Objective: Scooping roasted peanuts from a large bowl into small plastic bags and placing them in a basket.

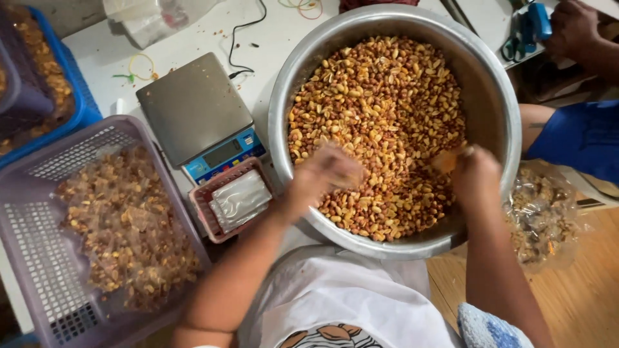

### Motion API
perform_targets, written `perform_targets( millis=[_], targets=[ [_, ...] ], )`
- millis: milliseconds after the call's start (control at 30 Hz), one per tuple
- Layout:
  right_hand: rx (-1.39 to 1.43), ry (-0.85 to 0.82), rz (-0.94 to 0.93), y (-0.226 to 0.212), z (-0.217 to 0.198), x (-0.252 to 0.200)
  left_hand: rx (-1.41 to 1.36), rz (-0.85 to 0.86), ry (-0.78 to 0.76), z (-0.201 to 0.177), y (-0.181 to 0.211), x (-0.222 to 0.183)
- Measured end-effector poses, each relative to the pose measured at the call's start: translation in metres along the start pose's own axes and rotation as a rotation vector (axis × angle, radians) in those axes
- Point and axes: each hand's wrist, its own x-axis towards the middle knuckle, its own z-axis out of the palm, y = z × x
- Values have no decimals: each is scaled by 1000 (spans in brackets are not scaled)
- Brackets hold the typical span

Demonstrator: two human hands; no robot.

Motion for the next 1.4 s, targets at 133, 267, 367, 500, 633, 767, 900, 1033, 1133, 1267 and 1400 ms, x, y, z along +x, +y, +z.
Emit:
perform_targets(
  millis=[133,267,367,500,633,767,900,1033,1133,1267,1400],
  targets=[
    [176,-275,272,1,5,-32,666,319,617,-97,8,8],
    [294,-424,441,-82,-25,-35,1367,244,802,-205,-9,-4],
    [679,-377,655,-83,-15,-34,1415,109,762,-195,-12,-23],
    [1040,-247,595,-95,-28,-21,1622,225,563,-164,-25,-62],
    [1176,-218,588,-90,-26,-9,1793,-682,194,-201,-79,-120],
    [1214,-191,591,-99,-27,-8,1807,-723,153,-181,-63,-142],
    [1185,-196,547,-95,-22,-9,1776,-576,264,-173,-61,-133],
    [1162,-161,550,-105,-29,-10,1307,-113,545,-165,-44,-109],
    [1168,-157,546,-110,-32,-8,215,73,601,-115,-5,-77],
    [1196,-181,471,-112,-28,-3,54,156,470,-46,-10,-52],
    [1174,-106,396,-136,-62,11,181,-8,182,-4,-40,-43]
  ],
)
